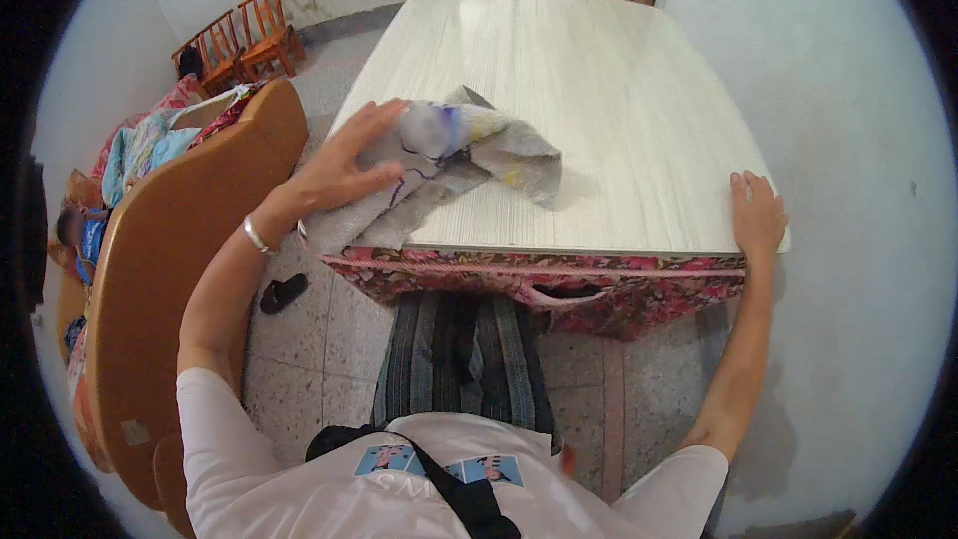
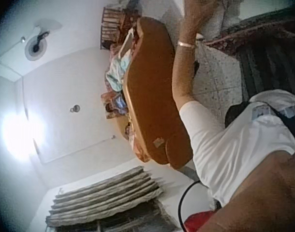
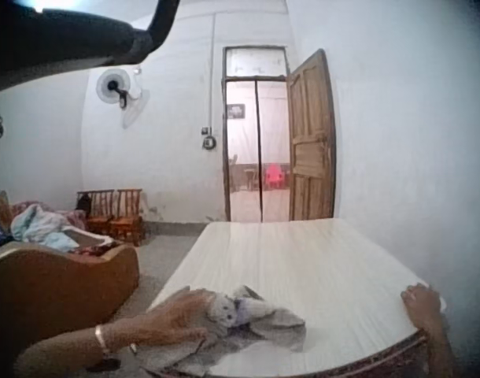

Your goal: The person wipes the surface of a white table using a patterned cloth. They move a chair aside, then repeatedly wipe the table top in circular and linear motions, covering the entire surface.

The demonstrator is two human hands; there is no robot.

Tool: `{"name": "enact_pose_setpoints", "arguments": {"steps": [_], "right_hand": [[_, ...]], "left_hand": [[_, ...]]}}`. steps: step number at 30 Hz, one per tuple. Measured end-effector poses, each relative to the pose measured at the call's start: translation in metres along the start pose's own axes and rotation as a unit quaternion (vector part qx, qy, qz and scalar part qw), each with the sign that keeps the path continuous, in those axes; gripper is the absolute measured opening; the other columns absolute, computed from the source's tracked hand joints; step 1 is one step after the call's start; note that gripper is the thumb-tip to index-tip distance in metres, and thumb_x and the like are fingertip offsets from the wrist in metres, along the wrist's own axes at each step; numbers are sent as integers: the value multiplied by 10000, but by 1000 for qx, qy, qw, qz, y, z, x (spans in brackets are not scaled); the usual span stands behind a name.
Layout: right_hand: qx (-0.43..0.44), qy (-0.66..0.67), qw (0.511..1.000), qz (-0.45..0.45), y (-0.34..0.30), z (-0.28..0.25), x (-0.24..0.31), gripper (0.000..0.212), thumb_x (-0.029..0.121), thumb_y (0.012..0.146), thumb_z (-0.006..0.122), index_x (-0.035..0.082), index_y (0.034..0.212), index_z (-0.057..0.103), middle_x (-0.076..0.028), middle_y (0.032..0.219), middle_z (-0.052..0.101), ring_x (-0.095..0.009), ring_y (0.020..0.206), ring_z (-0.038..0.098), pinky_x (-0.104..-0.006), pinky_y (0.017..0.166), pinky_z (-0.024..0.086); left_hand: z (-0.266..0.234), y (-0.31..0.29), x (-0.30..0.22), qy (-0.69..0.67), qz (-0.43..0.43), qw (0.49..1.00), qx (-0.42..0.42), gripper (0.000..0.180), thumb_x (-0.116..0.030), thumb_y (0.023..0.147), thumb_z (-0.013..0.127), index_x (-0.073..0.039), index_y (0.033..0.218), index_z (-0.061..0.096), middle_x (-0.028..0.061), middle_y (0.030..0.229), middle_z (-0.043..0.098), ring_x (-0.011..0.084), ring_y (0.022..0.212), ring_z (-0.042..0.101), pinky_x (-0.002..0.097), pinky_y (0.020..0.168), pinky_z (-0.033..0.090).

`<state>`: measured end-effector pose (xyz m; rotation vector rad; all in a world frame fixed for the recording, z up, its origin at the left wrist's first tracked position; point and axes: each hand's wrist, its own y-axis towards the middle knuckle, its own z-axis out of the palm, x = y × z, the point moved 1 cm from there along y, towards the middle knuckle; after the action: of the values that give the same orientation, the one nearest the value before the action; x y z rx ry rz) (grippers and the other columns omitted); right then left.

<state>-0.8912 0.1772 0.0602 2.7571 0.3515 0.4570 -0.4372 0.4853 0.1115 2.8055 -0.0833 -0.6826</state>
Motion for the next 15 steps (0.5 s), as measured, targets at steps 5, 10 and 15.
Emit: {"name": "enact_pose_setpoints", "arguments": {"steps": [5,10,15], "right_hand": [[-22,-5,1000,2,-3,-2,-4,514,507,918,454,121,1229,591,-124,1253,580,-353,1199,477,-492,1046,283],[0,51,998,-32,8,7,0,510,503,920,453,116,1214,605,-139,1304,546,-366,1220,464,-457,1070,272],[3,11,1000,-17,5,2,-10,535,519,919,446,120,1246,587,-150,1362,496,-407,1259,421,-471,1088,248]], "left_hand": [[59,47,-44,169,36,985,-9,732,-452,837,570,32,1356,394,201,1462,314,417,1390,187,456,1154,137],[87,79,-73,17,160,986,-48,669,-266,847,544,33,1401,317,316,1351,351,414,1278,349,478,1111,227],[61,16,-80,106,208,972,40,456,-195,872,493,-177,1328,515,242,1261,449,372,1205,433,464,1052,310]]}}
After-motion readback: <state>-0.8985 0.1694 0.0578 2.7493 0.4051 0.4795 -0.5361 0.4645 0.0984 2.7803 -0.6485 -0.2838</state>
